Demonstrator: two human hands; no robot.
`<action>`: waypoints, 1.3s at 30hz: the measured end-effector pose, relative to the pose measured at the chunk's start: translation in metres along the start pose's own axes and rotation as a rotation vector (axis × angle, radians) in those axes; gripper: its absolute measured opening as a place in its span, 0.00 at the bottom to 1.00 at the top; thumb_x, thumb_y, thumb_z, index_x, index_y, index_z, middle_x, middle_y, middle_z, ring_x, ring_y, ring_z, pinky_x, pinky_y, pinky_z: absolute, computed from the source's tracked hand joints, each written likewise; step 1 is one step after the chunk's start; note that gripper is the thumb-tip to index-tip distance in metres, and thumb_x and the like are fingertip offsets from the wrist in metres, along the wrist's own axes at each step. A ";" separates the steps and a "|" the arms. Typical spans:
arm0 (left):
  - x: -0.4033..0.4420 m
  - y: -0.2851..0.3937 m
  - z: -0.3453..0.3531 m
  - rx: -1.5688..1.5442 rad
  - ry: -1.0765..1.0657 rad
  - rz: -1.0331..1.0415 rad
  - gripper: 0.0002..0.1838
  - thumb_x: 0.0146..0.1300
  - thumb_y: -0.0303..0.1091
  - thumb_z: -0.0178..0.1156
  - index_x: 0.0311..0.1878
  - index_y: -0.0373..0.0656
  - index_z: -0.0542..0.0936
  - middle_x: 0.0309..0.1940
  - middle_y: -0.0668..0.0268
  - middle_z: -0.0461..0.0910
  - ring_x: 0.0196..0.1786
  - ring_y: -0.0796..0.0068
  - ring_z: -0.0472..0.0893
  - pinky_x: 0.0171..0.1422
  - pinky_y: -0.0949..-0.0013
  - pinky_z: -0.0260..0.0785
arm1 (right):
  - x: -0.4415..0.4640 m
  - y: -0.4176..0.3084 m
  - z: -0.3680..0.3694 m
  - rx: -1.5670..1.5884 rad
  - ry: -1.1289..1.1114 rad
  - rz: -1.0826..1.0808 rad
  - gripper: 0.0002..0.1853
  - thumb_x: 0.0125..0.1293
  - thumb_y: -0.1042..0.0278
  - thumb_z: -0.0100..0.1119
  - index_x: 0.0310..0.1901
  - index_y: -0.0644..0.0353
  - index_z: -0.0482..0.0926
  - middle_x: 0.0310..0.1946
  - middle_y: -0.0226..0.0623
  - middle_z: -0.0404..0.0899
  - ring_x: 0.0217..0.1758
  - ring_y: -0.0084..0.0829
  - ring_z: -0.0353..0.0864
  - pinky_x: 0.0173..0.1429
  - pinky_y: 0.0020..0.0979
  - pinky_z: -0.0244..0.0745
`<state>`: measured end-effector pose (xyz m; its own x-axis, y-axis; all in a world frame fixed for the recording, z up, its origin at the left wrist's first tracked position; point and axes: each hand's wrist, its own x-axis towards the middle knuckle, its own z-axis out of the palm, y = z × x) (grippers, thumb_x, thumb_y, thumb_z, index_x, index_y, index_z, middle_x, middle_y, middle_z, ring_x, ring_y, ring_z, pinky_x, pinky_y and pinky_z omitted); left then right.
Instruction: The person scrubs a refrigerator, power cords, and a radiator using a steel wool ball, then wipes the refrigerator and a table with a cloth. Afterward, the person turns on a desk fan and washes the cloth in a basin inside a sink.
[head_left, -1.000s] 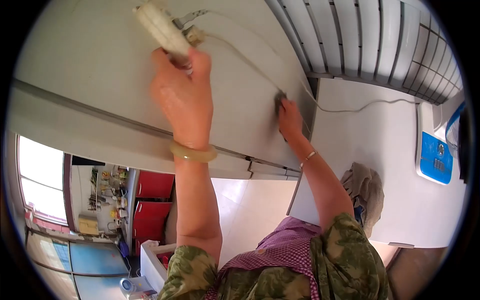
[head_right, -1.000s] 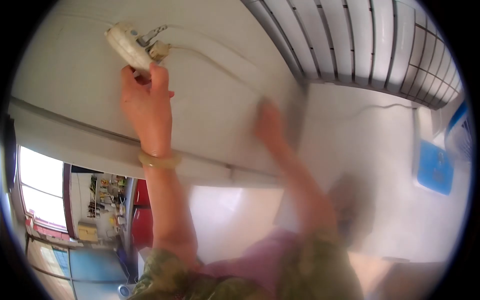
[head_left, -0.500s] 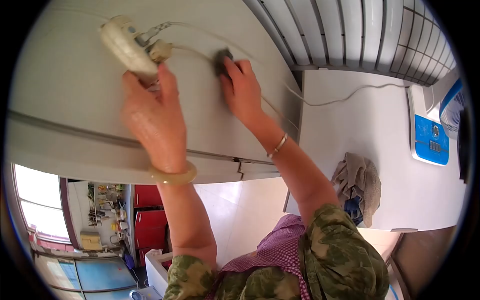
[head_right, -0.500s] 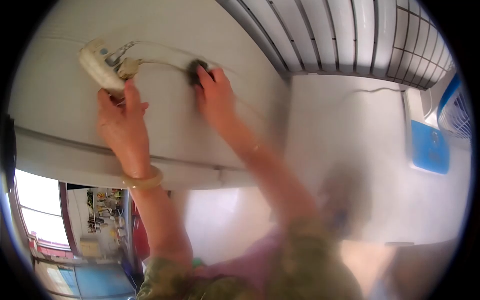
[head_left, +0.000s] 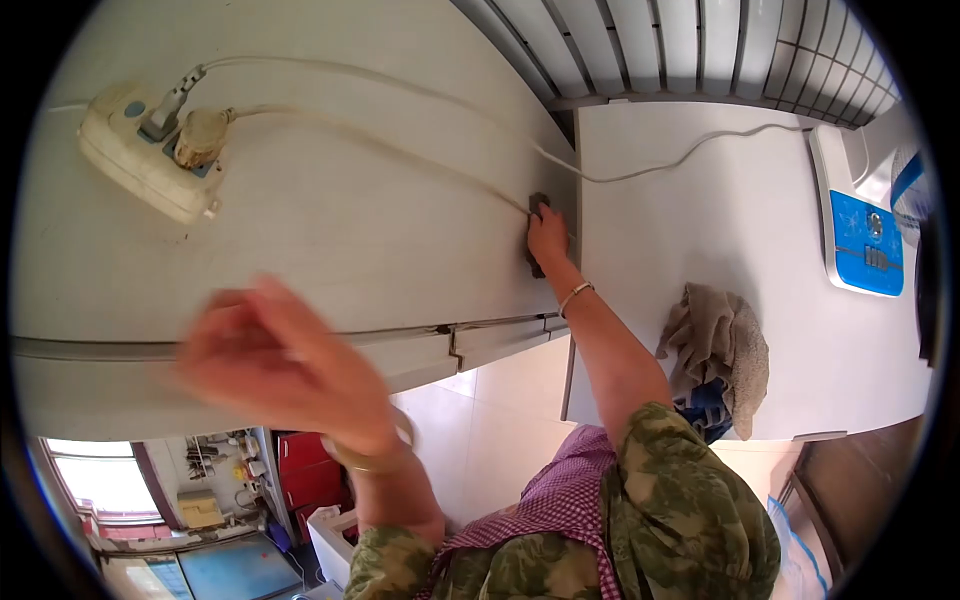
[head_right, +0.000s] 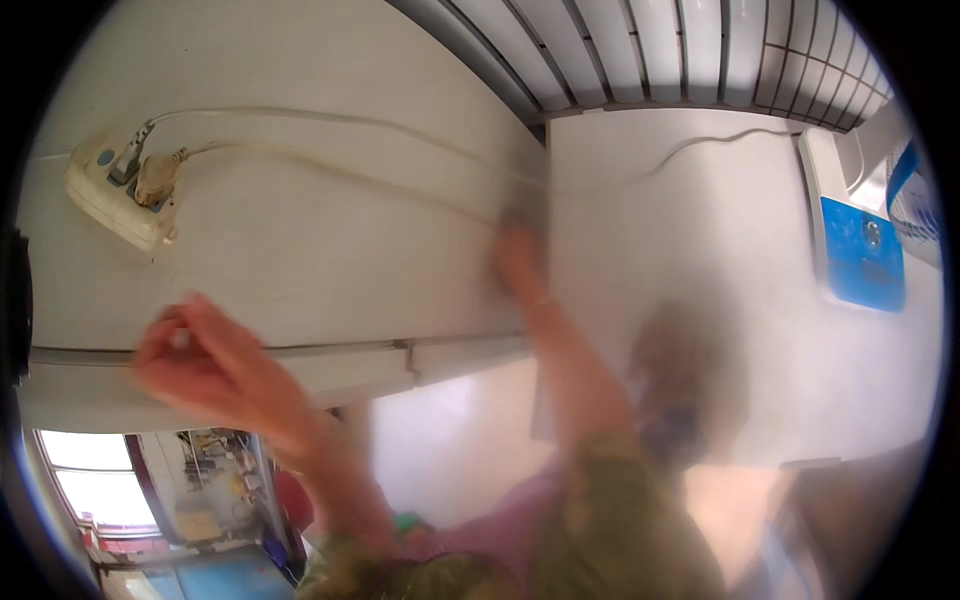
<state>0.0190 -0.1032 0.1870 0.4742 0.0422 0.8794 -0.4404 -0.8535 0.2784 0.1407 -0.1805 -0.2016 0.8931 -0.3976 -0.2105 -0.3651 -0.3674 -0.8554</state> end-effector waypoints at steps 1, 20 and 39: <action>-0.022 -0.003 0.005 -0.046 -0.158 0.054 0.10 0.65 0.24 0.61 0.47 0.33 0.74 0.43 0.55 0.76 0.40 0.70 0.77 0.35 0.74 0.71 | -0.001 -0.006 -0.005 0.025 0.047 -0.051 0.21 0.72 0.63 0.49 0.63 0.62 0.72 0.57 0.51 0.72 0.59 0.53 0.73 0.62 0.45 0.71; -0.060 -0.035 0.126 0.004 -0.562 0.167 0.22 0.70 0.21 0.47 0.67 0.29 0.67 0.66 0.43 0.69 0.67 0.46 0.70 0.71 0.58 0.63 | 0.022 0.027 0.044 0.188 0.235 0.236 0.17 0.73 0.62 0.48 0.58 0.59 0.75 0.59 0.50 0.73 0.60 0.54 0.74 0.61 0.44 0.72; -0.060 -0.039 0.126 -0.108 -0.490 0.141 0.20 0.71 0.24 0.47 0.64 0.28 0.70 0.65 0.43 0.70 0.67 0.47 0.71 0.71 0.58 0.63 | -0.054 -0.151 -0.080 0.596 0.337 -0.504 0.18 0.66 0.72 0.55 0.58 0.55 0.76 0.41 0.47 0.75 0.43 0.48 0.78 0.46 0.43 0.75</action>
<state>0.1036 -0.1380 0.0750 0.6943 -0.3393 0.6346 -0.5898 -0.7737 0.2316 0.1266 -0.1711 -0.0231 0.7514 -0.5693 0.3337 0.3387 -0.1012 -0.9354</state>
